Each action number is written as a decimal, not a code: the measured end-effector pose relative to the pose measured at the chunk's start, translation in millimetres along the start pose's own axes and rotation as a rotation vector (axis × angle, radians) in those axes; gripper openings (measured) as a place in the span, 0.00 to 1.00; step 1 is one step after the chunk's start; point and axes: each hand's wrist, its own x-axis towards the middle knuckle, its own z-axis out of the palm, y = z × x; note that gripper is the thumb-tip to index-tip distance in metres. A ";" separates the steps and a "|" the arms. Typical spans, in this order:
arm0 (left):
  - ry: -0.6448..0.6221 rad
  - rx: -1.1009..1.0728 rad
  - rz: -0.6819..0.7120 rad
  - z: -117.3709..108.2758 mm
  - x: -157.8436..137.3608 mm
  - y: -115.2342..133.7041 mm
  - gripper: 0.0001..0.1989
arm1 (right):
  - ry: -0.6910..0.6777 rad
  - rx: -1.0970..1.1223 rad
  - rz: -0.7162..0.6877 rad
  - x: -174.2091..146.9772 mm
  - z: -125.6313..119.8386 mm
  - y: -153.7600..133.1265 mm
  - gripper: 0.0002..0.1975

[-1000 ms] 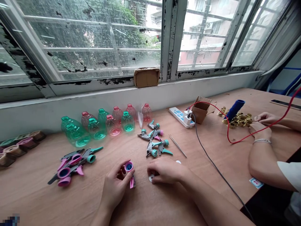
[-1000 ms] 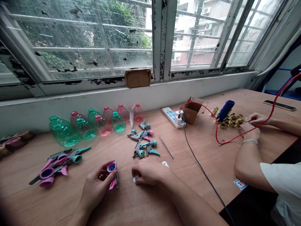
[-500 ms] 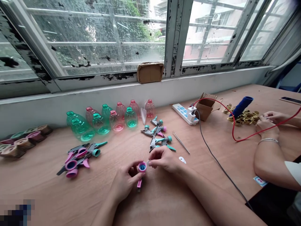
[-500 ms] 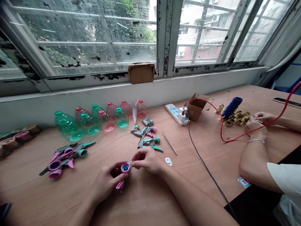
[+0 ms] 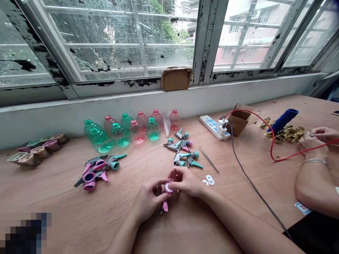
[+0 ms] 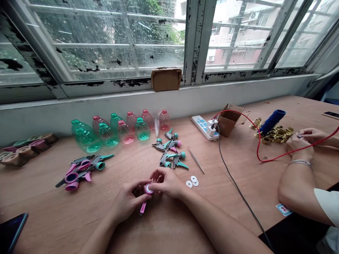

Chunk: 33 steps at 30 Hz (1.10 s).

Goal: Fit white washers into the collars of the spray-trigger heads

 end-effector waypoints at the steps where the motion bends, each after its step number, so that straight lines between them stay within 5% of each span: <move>1: 0.006 0.005 0.008 -0.1 -0.5 -0.3 0.17 | -0.001 0.001 -0.002 0.1 0.5 0.2 0.20; 9: 0.100 0.013 0.130 1.4 -4.1 -5.1 0.15 | -0.041 -0.071 -0.118 -5.1 1.9 -0.6 0.13; 16: 0.156 -0.005 0.434 0.6 0.8 -9.4 0.12 | -0.010 -0.053 -0.189 -8.0 9.5 -6.0 0.08; 26: 0.225 -0.080 0.320 2.1 -1.1 -8.2 0.13 | 0.197 -0.569 -0.662 -11.4 6.5 -1.5 0.04; 33: 0.302 0.046 0.418 2.9 -1.4 -9.8 0.15 | 0.220 -0.698 -0.741 -10.7 7.4 -3.5 0.06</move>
